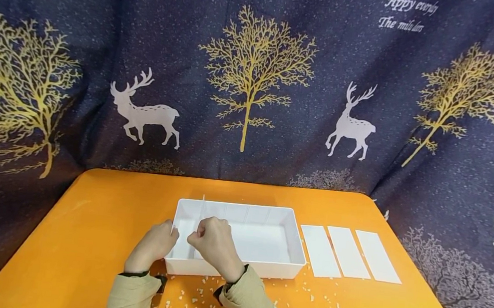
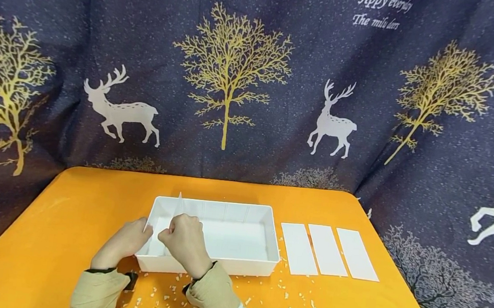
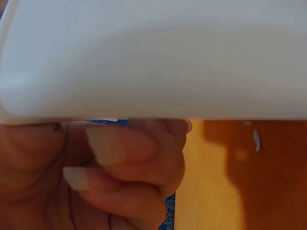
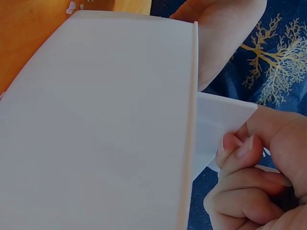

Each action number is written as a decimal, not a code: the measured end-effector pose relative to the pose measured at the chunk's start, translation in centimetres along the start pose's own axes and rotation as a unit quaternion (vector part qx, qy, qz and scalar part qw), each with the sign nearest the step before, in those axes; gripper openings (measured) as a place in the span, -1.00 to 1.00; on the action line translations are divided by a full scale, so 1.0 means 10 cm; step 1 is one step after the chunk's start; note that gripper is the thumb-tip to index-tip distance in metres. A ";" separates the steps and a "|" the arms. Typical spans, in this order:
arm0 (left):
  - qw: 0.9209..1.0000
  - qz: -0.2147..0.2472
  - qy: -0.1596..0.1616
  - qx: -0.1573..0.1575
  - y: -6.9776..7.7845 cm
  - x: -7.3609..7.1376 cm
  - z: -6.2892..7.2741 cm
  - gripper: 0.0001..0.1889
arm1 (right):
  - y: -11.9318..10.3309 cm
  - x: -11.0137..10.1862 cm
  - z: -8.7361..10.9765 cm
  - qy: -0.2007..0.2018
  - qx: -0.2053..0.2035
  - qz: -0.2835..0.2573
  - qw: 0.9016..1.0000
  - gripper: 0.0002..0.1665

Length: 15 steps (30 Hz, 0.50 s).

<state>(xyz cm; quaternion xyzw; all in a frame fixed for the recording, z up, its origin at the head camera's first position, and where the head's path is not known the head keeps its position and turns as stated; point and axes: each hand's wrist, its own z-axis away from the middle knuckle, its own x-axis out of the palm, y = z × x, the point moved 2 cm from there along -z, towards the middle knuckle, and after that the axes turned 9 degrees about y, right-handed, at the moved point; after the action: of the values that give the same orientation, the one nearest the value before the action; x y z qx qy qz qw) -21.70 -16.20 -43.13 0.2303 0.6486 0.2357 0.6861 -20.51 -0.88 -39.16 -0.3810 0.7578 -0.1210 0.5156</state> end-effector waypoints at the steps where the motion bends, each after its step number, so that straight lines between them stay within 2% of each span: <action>1: 1.000 -0.001 0.001 0.002 0.00 0.00 0.00 -0.48 | 0.00 0.00 0.00 0.002 -0.001 -0.001 1.000 -0.54; 15: 1.000 0.004 0.000 0.004 -0.01 0.01 0.00 -0.48 | 0.00 -0.01 0.00 0.010 -0.003 0.006 1.000 -0.57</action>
<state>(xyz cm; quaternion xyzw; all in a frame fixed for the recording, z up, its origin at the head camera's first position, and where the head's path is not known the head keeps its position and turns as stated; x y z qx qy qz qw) -21.74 -16.23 -43.24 0.2358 0.6487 0.2352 0.6842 -20.53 -0.86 -39.11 -0.3772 0.7653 -0.1194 0.5077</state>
